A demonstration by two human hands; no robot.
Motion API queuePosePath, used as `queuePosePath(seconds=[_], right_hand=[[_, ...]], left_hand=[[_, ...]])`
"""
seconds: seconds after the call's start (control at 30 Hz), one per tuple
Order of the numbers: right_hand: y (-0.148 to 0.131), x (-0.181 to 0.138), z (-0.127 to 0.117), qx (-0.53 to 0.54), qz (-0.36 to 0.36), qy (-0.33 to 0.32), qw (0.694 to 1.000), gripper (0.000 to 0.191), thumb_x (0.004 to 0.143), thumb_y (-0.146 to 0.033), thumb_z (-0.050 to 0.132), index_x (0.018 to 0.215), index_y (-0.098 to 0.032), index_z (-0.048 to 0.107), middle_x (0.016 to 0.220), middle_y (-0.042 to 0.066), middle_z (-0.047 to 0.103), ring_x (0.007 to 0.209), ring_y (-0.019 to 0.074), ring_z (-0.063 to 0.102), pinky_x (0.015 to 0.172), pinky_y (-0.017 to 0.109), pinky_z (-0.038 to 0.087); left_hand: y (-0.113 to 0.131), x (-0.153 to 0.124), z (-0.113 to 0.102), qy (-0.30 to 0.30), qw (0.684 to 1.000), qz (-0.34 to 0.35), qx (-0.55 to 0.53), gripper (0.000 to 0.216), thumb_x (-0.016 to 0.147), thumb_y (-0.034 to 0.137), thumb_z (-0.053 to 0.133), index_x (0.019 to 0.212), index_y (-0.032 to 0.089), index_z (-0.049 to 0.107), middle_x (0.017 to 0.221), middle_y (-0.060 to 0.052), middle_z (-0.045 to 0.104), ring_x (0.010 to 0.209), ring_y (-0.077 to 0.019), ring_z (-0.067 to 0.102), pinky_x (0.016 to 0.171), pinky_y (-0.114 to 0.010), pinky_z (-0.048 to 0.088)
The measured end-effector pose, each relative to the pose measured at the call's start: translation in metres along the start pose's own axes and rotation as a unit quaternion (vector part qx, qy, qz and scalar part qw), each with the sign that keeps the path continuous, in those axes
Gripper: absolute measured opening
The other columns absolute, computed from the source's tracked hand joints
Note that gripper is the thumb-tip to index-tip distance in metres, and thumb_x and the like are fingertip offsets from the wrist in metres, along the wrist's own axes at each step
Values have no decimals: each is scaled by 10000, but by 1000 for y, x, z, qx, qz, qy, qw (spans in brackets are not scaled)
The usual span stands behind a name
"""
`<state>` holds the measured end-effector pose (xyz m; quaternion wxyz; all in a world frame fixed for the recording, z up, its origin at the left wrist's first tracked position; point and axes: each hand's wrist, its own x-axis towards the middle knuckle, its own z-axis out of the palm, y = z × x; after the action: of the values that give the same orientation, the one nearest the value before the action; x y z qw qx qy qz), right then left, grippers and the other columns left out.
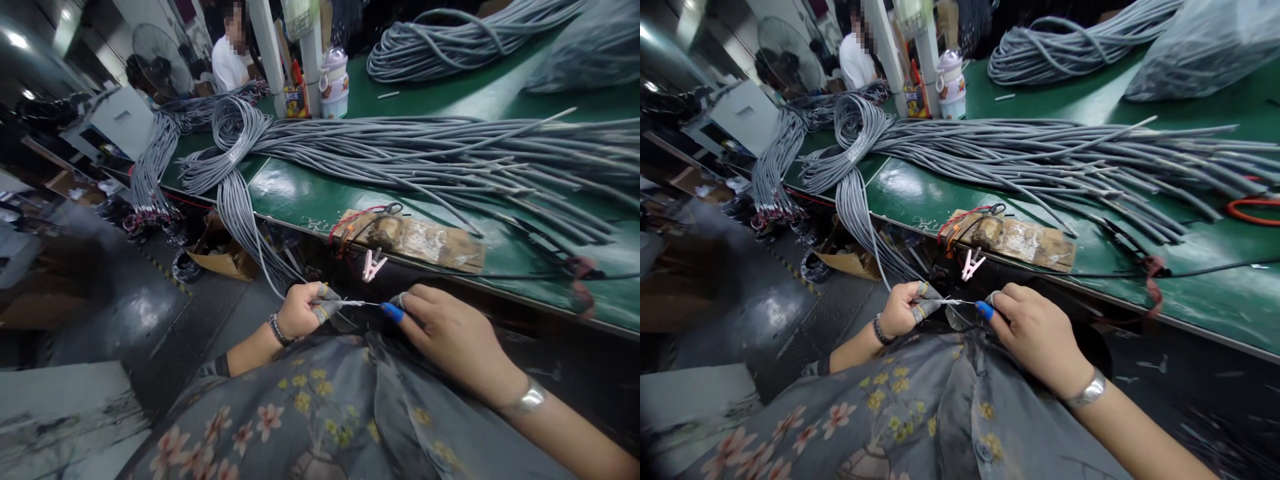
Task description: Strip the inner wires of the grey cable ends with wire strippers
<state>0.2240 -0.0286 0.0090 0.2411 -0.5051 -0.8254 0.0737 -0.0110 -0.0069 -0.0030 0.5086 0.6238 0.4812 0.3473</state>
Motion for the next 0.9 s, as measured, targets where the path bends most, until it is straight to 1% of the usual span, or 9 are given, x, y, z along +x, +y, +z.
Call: queuePosePath(seconds=[0.13, 0.27, 0.37, 0.43, 0.53, 0.63, 0.73, 0.8, 0.9], right_hand=[[0, -1, -5, -84, -60, 19, 994, 398, 956, -335, 354, 633, -210, 550, 631, 40, 513, 580, 175, 481, 555, 308, 327], [1, 0, -10, -119, -97, 17, 988, 377, 947, -291, 377, 614, -212, 534, 620, 36, 492, 570, 181, 453, 575, 321, 317], [0, 2, -11, -130, -117, 22, 984, 392, 952, -288, 364, 603, -213, 526, 609, 37, 482, 560, 183, 441, 569, 326, 306], [0, 3, -8, -115, -124, 15, 986, 404, 958, -297, 357, 598, -213, 520, 603, 37, 481, 554, 180, 438, 559, 323, 303], [-3, 3, 0, -19, -129, -25, 991, 419, 973, -330, 345, 607, -211, 512, 610, 31, 501, 562, 162, 467, 545, 293, 332], [-3, 0, 8, 98, -89, -42, 990, 415, 978, -356, 333, 631, -210, 508, 632, 29, 528, 576, 146, 508, 536, 260, 377], [0, -2, 9, 156, 13, -21, 987, 348, 935, -417, 399, 685, -217, 535, 651, 30, 548, 584, 157, 526, 537, 270, 410], [2, -1, 9, 193, 74, -21, 978, 282, 876, -456, 478, 754, -218, 568, 684, 32, 583, 607, 172, 546, 556, 285, 433], [0, 5, 12, 282, 115, -66, 950, 260, 831, -457, 513, 798, -212, 595, 744, 40, 634, 662, 186, 577, 620, 304, 460]], left_hand=[[-2, -1, 0, -1, 1000, 17, 22, 418, 645, 505, 755, 732, 101, 689, 662, -60, 664, 569, -103, 571, 558, -196, 469], [-1, -1, -1, -10, 999, 11, 45, 405, 665, 494, 742, 739, 99, 689, 652, -58, 657, 559, -100, 561, 544, -194, 456], [1, 0, -1, -19, 999, 2, 36, 413, 653, 497, 753, 730, 97, 682, 637, -51, 647, 560, -104, 561, 543, -197, 456], [1, 0, 0, -30, 999, -10, 16, 423, 641, 504, 760, 722, 98, 676, 630, -46, 645, 559, -106, 567, 544, -200, 458], [0, 1, 3, -46, 998, -37, -5, 424, 621, 495, 776, 719, 96, 669, 615, -35, 637, 538, -97, 555, 530, -194, 446], [0, 3, 5, -43, 997, -60, 3, 397, 606, 451, 796, 713, 92, 665, 579, -14, 609, 501, -72, 506, 494, -175, 410], [0, 4, 5, -35, 997, -67, 1, 387, 603, 438, 799, 715, 93, 665, 574, -9, 608, 494, -68, 502, 488, -170, 409], [0, 4, 6, -39, 997, -62, -6, 405, 601, 461, 795, 717, 95, 665, 585, -17, 621, 505, -78, 526, 499, -176, 426], [-2, 4, 8, -54, 997, -48, -7, 443, 629, 510, 764, 738, 91, 671, 613, -40, 648, 529, -99, 568, 516, -185, 448]])
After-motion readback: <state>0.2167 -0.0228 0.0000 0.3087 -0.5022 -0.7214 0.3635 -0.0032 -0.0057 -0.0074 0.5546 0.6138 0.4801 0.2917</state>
